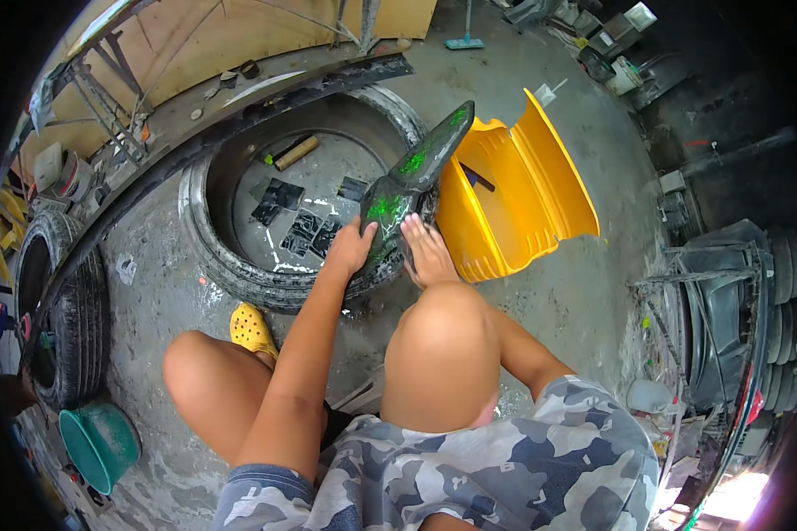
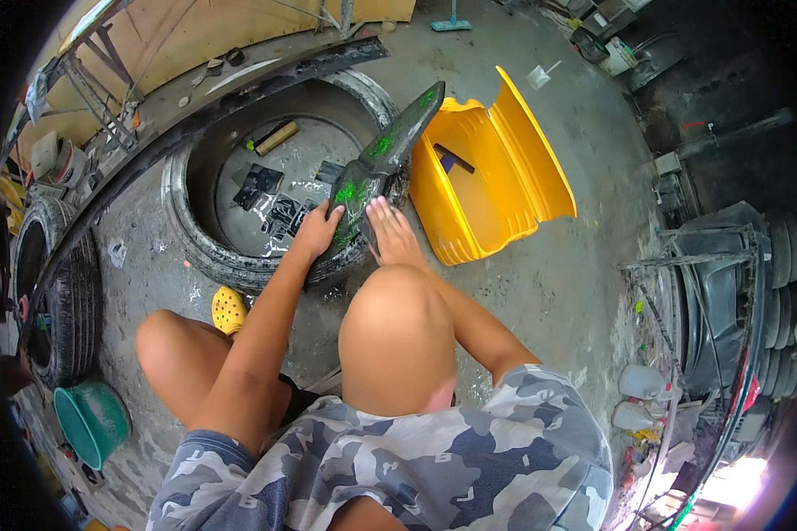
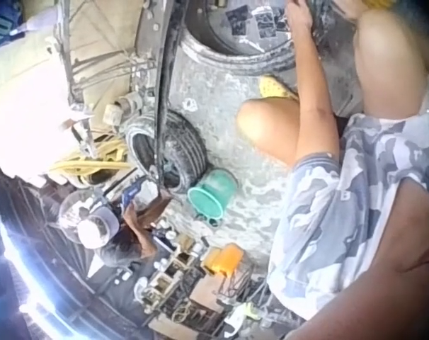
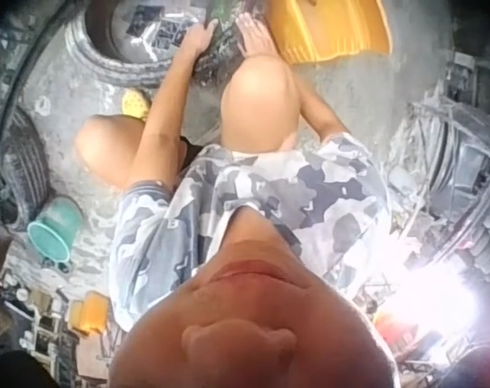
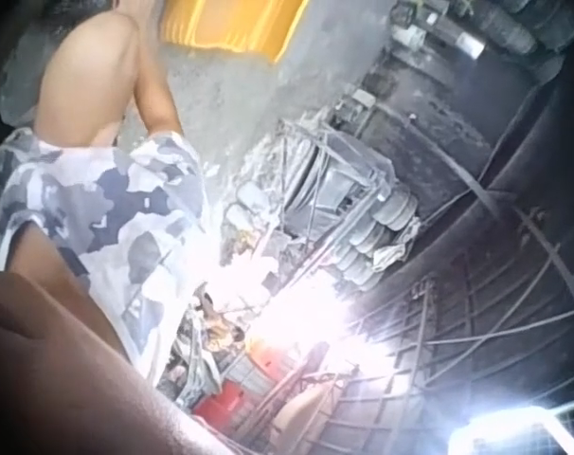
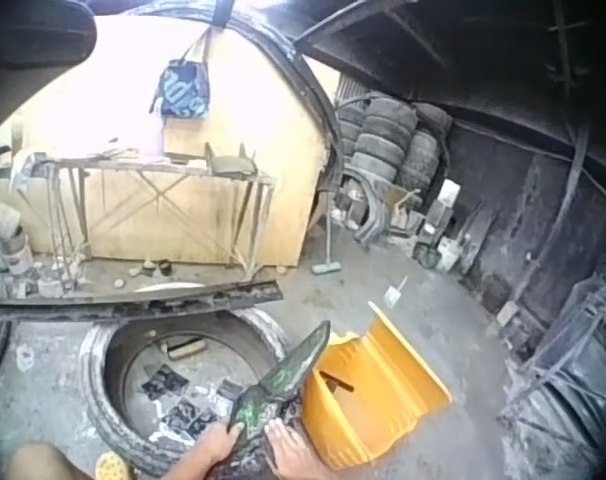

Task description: Wet sand a painted motorcycle fairing part by hand using sandpaper and water.

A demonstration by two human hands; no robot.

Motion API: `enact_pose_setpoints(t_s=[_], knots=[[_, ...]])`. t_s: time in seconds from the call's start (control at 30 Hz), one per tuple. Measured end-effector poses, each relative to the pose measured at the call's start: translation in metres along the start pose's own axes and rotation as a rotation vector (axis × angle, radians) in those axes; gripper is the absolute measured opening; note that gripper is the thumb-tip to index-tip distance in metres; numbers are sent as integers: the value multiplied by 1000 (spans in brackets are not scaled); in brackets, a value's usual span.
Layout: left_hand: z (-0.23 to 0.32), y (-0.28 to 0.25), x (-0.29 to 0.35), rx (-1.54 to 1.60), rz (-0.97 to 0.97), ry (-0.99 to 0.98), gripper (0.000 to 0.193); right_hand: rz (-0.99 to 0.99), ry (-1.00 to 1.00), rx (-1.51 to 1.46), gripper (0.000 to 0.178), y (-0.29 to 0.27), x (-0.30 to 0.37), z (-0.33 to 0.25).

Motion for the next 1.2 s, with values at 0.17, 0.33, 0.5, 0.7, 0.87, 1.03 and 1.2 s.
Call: enact_pose_setpoints(t_s=[0.17,0.33,0.5,0.7,0.87,1.03,1.2], knots=[[-6,1,-7,24,22,101,62,59,54,12,69,-6,-20,11],[-6,-1,-6,-47,45,48,64,37,-32,121,68,0,-8,2],[-18,0,-5,-22,69,71,66,86,35,13,64,-5,-17,-6],[-3,-2,-1,-1,34,92,90,69,168,-79,39,-29,-41,27],[0,-3,-4,21,-17,192,107,133,658,-561,39,-92,-41,119],[9,11,-2,93,-57,194,122,147,805,-811,31,-87,24,234],[7,9,5,-78,66,98,117,-505,1351,-452,31,23,74,283]])
Point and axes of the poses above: each hand's wrist, its own x-axis away from the middle knuckle, its own y-axis out of the palm, z = x × y, the point moved 6 cm from there along -x, towards the middle knuckle, and after that the axes turned 4 degrees about -z, right-handed, at the moved point
